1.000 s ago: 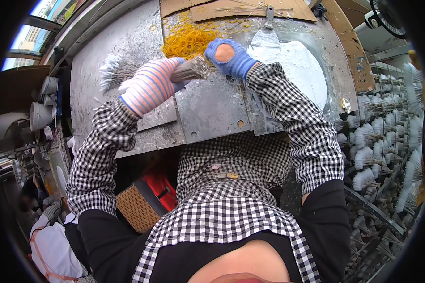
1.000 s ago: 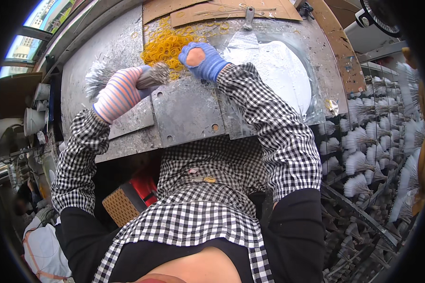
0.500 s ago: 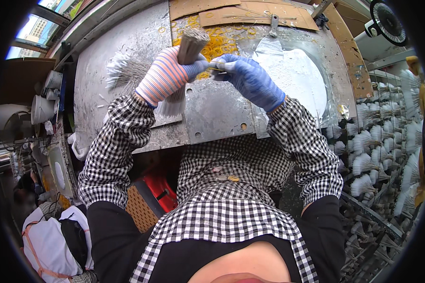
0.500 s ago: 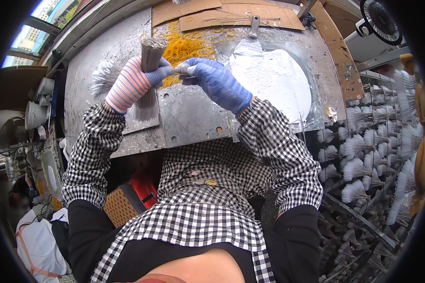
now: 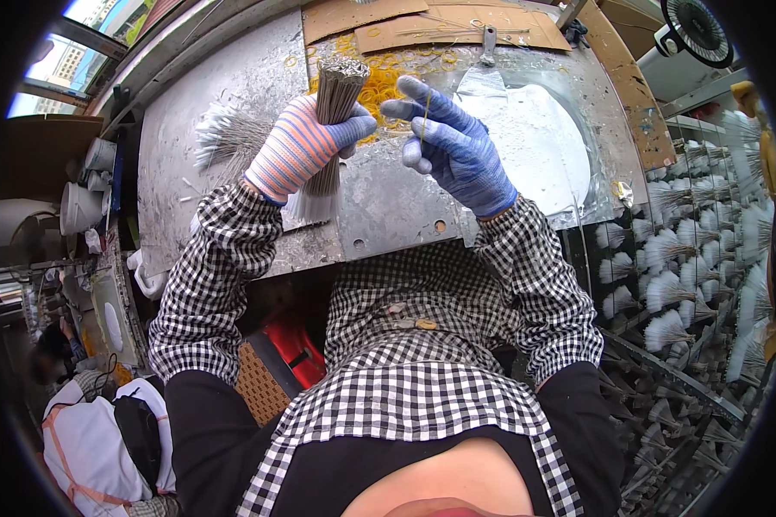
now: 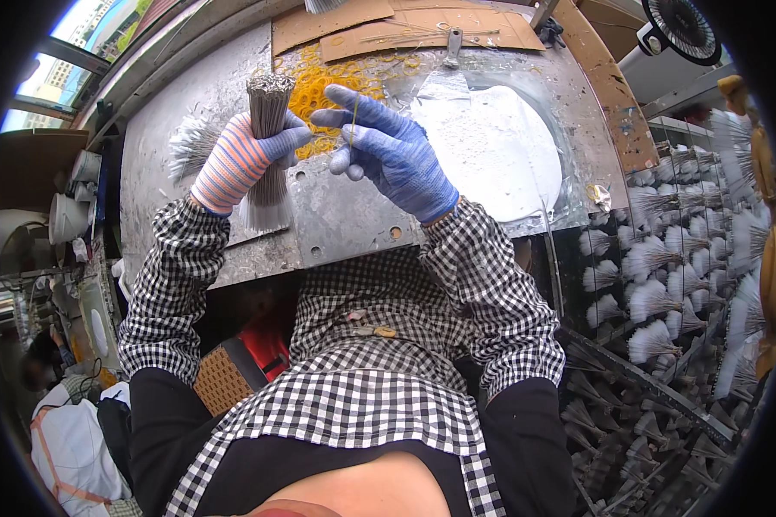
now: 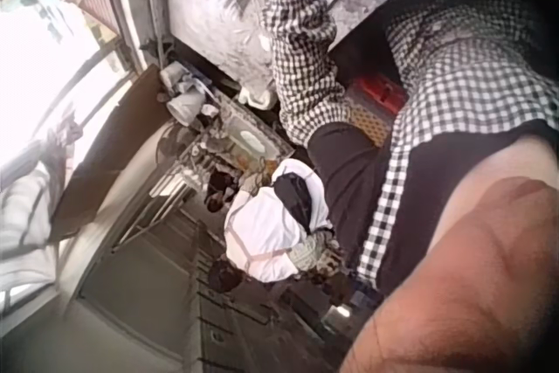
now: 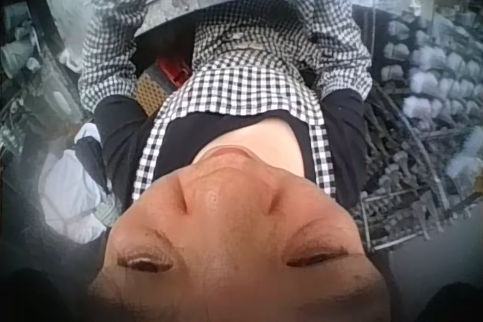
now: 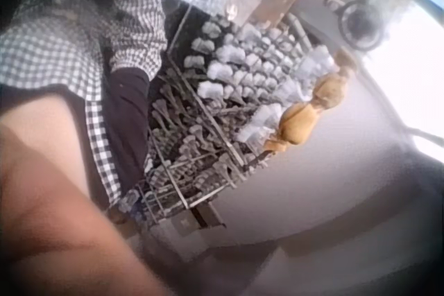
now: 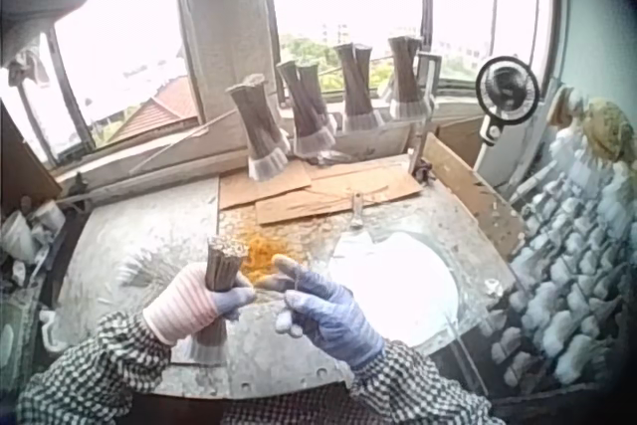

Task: Dipping bundles of fibers into white adhesive paste and securing them with rubber bands.

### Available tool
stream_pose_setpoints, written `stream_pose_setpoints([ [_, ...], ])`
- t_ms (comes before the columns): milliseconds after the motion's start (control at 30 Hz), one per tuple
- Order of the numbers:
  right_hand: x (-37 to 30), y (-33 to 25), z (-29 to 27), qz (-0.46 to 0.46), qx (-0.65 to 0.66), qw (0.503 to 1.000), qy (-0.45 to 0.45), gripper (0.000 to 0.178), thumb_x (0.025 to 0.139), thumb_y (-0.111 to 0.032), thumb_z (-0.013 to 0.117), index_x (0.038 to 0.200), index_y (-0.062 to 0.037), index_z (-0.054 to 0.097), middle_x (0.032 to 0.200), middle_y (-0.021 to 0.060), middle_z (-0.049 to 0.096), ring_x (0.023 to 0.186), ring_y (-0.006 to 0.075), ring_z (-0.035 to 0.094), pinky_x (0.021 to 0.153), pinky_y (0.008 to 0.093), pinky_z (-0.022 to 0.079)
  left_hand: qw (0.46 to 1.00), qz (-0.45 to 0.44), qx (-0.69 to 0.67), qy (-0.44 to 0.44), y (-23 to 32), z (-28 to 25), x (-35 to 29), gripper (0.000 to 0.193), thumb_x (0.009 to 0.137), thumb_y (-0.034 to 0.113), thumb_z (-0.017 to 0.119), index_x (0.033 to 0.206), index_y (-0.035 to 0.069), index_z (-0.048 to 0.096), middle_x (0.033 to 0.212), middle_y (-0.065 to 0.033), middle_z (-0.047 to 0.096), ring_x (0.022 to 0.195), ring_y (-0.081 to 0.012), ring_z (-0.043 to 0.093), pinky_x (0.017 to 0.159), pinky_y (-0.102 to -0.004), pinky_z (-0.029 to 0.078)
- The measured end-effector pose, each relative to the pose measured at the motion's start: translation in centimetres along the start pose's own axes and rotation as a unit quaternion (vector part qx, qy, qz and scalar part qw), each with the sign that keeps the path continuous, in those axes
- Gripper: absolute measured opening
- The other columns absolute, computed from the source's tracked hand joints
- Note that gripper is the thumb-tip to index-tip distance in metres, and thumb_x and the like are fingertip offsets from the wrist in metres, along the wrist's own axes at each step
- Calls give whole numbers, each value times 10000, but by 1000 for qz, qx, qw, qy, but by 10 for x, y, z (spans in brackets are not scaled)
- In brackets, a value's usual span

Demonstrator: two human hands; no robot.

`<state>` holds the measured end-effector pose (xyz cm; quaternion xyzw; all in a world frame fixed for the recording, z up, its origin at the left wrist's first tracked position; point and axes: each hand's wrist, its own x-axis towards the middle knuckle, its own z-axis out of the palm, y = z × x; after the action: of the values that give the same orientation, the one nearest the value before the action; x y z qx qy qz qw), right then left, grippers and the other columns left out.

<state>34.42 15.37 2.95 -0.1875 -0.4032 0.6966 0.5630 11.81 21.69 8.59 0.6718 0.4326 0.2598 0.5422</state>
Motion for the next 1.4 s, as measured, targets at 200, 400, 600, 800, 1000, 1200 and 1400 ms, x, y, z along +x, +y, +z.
stream_pose_setpoints([
  [200,3,16,-4,-46,91,995,8,667,997,-229,679,1569,-67,377,1488,120,555,1215,216,638,978,340,515,1000,2,-10,8,4,-6,0,199,912,205,788,963,25,720,709,5,649,625,-70,593,587,-252,498],
  [400,0,23,-15,-48,112,992,-29,703,977,-271,706,1567,-66,383,1510,97,536,1332,221,557,1059,362,464,1000,1,11,5,6,-7,0,205,913,209,789,962,22,722,722,6,655,626,-70,587,590,-255,493],
  [600,4,4,19,-68,-36,997,12,763,932,-286,757,1560,-46,396,1472,102,572,1303,199,572,1066,348,464,995,46,84,-14,-7,5,-3,279,900,275,800,1006,30,718,800,-27,710,731,-98,647,683,-310,546],
  [800,10,-8,44,-136,-473,867,81,870,741,-319,925,1452,-11,529,1347,103,664,1196,215,637,1041,364,501,900,172,399,-23,-11,17,-5,206,896,228,689,1002,51,691,879,-142,746,854,-336,734,713,-448,565],
  [1000,11,-8,12,-64,-611,774,153,756,752,-425,903,1332,-17,641,1253,122,713,1103,205,678,964,348,531,700,273,651,-105,-14,33,-24,128,854,236,655,916,124,646,790,-59,672,770,-268,685,703,-393,512],
  [1200,-7,-34,-62,19,-87,949,302,413,1012,-371,659,1220,-19,606,943,175,732,646,39,650,468,141,423,815,353,399,-227,4,47,-70,199,809,215,719,1002,169,721,814,-33,679,815,-253,683,767,-383,514],
  [1400,-28,-72,57,-145,-381,906,116,245,962,-243,746,1016,-6,718,860,81,747,694,77,670,561,180,502,932,237,273,38,14,-18,-62,237,849,176,825,1046,71,747,902,-75,754,804,-202,728,738,-308,565],
])
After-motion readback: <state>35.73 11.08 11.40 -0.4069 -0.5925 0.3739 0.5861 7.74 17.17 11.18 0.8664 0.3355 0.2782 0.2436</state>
